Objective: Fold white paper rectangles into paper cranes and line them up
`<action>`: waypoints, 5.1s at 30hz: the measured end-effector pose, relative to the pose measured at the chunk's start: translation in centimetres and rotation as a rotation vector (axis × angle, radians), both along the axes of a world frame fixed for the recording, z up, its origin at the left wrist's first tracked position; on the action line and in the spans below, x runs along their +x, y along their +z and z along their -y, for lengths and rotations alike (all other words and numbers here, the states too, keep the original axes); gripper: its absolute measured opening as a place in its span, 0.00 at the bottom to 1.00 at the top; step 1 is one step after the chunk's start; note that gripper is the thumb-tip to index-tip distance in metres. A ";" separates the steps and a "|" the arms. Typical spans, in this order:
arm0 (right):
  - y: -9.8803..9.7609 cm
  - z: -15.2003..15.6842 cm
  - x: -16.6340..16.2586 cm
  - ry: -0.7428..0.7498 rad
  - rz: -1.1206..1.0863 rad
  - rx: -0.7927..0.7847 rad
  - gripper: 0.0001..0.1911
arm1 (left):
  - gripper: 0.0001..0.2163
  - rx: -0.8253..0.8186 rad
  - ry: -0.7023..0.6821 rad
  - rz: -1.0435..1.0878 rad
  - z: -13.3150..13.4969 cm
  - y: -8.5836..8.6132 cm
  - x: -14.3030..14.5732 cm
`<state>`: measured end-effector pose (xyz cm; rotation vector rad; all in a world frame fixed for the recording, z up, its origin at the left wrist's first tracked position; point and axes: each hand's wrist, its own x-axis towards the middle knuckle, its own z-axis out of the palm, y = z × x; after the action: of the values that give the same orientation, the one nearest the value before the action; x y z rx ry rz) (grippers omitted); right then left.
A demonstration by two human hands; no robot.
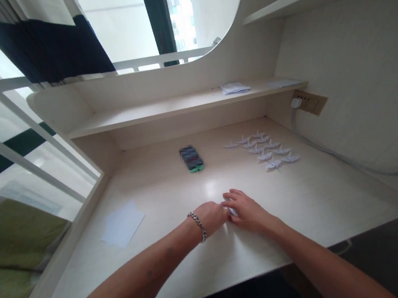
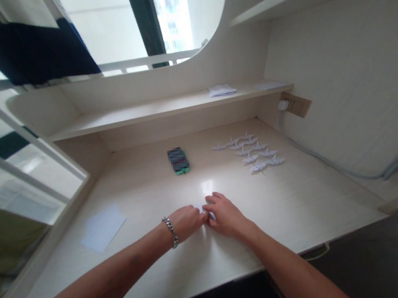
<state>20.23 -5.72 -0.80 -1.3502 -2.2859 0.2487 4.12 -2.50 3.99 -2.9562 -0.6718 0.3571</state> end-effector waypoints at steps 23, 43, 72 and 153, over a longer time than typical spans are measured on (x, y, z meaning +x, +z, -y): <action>2.3 -5.1 -0.3 -0.051 -0.645 -0.542 0.17 | 0.13 -0.541 0.729 1.030 -5.1 -0.3 -6.6; 0.0 -6.8 0.0 -0.163 -0.976 -0.677 0.20 | 0.15 -0.968 0.994 1.433 -4.5 -4.2 -6.7; 1.2 -4.5 -3.0 0.013 -0.414 -0.245 0.08 | 0.12 -0.431 0.663 0.987 -2.2 -2.9 -5.3; -1.6 -4.5 -0.9 -0.168 -0.496 -0.256 0.12 | 0.11 -0.445 0.788 1.113 -3.1 -5.4 -7.5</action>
<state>19.31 -1.25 -2.41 -1.4023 -1.7624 0.7504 -3.33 0.60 -1.42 -2.8712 -2.0542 -1.3761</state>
